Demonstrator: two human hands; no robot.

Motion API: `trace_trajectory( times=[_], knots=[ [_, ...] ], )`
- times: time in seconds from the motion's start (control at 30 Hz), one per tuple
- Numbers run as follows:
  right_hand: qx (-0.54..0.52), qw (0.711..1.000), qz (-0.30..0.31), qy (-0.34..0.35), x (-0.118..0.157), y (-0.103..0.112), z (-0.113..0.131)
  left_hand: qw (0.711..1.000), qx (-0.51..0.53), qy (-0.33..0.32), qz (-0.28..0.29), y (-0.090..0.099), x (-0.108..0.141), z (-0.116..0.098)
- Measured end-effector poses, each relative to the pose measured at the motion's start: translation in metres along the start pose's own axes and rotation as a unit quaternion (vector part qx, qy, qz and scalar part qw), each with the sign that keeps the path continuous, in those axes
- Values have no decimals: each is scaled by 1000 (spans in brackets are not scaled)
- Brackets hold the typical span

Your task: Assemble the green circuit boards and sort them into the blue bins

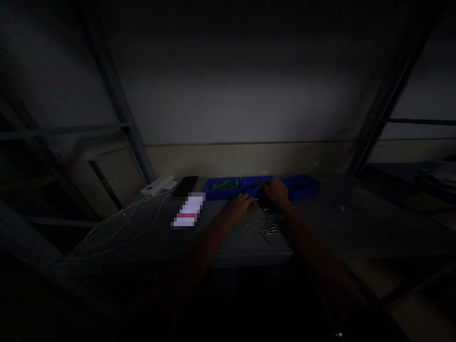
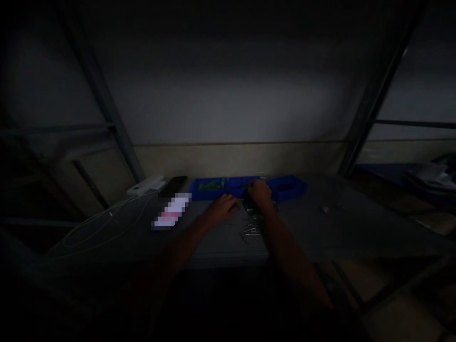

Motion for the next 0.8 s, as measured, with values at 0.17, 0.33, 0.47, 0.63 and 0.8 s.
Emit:
trace_trajectory(
  times=[0.17, 0.33, 0.47, 0.63, 0.8],
  knots=[
    [7, 1000, 17, -23, 1, -4, -3, 999, 41, -19, 2, -3, 0, -2],
    [5, 999, -16, -28, 6, 4, -2, 990, 126, 3, -57, 5, 1, 9],
    [-24, 995, -49, 86, 11, 12, 23, 970, 196, 46, -137, 19, 4, 31],
    [-66, 956, 11, 285, 28, -2, 68, 933, 284, 83, -206, 31, 12, 57],
    [-55, 944, 45, 323, 38, -13, 82, 908, 327, 88, -245, 36, 19, 65]
  ],
)
Point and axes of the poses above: each hand's wrist, its own x-axis away from the middle knuckle, its own y-axis out of the back of the hand, z = x × y, the point moved 9 cm from there along -x, towards the middle knuckle, and after that the axes turned 13 degrees about z, right-handed, at the moved point
